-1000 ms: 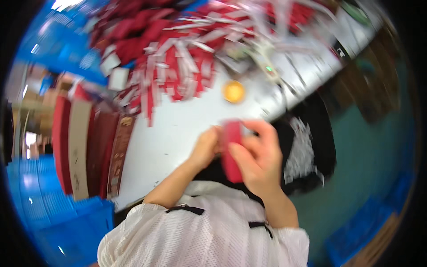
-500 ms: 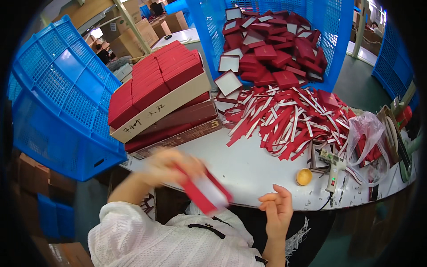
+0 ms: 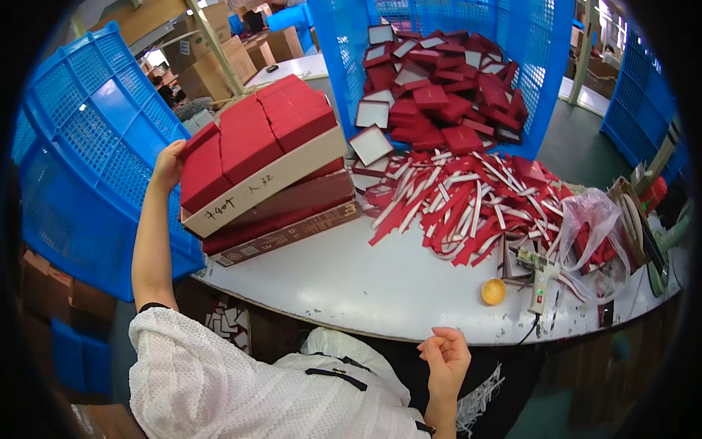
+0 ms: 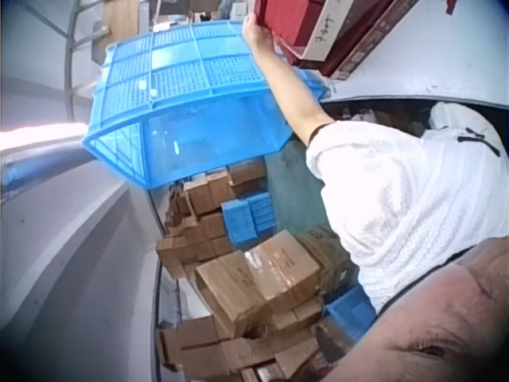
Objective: The person assembles small red boxes by inserting a red paper strip into a slot on the side of each box. They pick up a box from a stack, insert the strip, and place the finished box into a blue crate. The process is repeated continuously throughout the video.
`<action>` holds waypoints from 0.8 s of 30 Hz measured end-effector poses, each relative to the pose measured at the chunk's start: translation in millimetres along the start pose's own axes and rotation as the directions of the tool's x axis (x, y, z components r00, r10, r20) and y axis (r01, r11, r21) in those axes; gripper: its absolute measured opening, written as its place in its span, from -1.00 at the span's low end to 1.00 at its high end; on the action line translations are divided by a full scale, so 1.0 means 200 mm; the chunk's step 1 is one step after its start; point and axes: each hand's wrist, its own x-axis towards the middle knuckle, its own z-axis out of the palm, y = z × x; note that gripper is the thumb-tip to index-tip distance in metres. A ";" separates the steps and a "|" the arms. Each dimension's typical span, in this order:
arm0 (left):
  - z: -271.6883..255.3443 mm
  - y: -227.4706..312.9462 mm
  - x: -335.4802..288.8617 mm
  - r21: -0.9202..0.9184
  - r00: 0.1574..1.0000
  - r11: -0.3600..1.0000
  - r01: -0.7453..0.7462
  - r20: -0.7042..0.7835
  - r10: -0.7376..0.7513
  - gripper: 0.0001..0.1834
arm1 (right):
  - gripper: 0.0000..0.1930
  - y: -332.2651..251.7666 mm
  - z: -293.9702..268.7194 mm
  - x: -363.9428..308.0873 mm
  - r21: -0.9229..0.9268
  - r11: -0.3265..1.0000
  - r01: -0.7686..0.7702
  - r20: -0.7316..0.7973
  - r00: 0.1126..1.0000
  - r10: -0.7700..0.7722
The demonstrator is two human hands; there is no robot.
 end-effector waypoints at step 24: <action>0.06 0.04 0.00 0.603 0.999 0.797 -0.030 0.009 0.031 -0.59 | -0.63 0.16 -0.22 0.90 -0.660 0.692 0.291 0.072 0.942 -0.328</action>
